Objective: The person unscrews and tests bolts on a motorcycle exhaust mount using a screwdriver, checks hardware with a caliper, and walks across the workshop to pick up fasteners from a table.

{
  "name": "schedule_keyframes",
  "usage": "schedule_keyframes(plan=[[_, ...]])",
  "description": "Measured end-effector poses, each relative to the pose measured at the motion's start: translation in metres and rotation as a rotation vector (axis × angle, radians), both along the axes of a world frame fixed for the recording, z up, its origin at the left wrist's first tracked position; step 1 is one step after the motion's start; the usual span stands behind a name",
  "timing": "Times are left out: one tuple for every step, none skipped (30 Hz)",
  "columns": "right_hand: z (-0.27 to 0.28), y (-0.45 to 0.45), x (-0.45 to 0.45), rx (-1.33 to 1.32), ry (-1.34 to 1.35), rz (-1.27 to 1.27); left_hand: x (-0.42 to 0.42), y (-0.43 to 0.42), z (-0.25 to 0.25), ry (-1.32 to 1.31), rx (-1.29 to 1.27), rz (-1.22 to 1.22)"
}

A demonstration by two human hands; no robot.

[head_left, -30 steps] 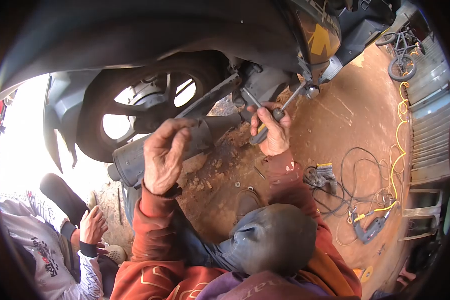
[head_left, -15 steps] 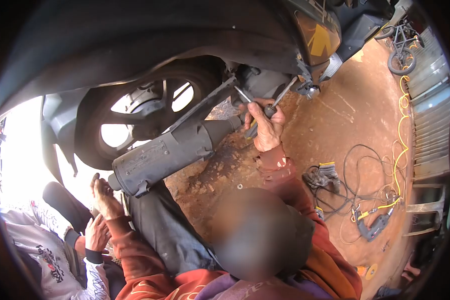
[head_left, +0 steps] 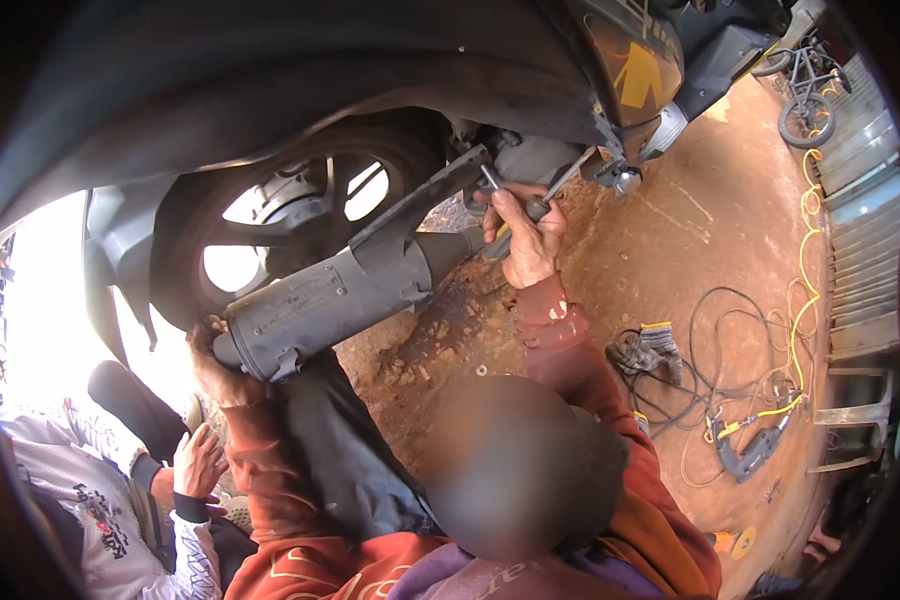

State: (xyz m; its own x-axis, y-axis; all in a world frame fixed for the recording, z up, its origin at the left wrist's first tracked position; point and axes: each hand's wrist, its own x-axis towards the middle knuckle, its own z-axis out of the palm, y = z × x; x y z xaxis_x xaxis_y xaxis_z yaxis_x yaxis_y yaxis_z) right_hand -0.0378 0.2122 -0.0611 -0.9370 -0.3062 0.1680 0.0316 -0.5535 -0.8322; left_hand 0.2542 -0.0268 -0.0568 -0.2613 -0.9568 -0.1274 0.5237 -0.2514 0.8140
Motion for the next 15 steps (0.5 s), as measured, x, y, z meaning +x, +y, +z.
schedule_keyframes(plan=[[-0.001, 0.000, 0.000, 0.004, -0.005, 0.005, 0.001, -0.001, 0.000, -0.018, 0.012, 0.008], [-0.001, 0.000, 0.000, 0.008, -0.010, 0.010, 0.000, -0.001, 0.000, -0.023, 0.007, 0.005], [-0.001, 0.001, -0.002, 0.002, -0.014, 0.008, -0.003, 0.002, 0.003, -0.052, 0.066, 0.047], [-0.001, 0.003, -0.004, 0.009, 0.013, 0.015, -0.005, 0.003, 0.005, -0.084, 0.123, 0.088], [-0.002, 0.004, -0.005, 0.013, 0.040, 0.021, -0.005, 0.002, 0.004, -0.092, 0.114, 0.086], [-0.003, 0.003, -0.004, 0.002, 0.033, 0.017, -0.004, 0.000, -0.001, -0.255, 0.000, 0.205], [-0.005, 0.001, -0.004, -0.005, 0.061, 0.011, -0.002, -0.003, -0.007, -0.414, -0.116, 0.326], [-0.006, 0.000, -0.004, -0.008, 0.088, 0.007, 0.006, -0.008, -0.016, -0.418, -0.126, 0.328], [-0.007, -0.002, -0.003, -0.015, 0.080, 0.005, 0.020, -0.016, -0.026, -0.480, -0.223, 0.403], [-0.006, -0.004, 0.000, -0.081, 0.042, 0.038, 0.022, -0.012, -0.018, -0.543, -0.323, 0.473], [-0.006, -0.004, 0.002, -0.149, 0.006, 0.068, 0.025, -0.002, -0.012, -0.605, -0.431, 0.498], [-0.005, -0.005, 0.000, -0.177, -0.021, 0.088, 0.021, 0.009, 0.000, -0.683, -0.690, 0.512], [-0.006, -0.006, -0.001, -0.186, -0.027, 0.080, 0.017, 0.019, 0.012, -0.759, -0.948, 0.524], [-0.007, -0.005, -0.003, -0.137, 0.000, 0.038, 0.004, 0.034, 0.028, -0.700, -1.112, 0.458], [-0.007, -0.004, -0.003, -0.086, 0.027, 0.001, -0.006, 0.046, 0.041, -0.699, -1.157, 0.332]])
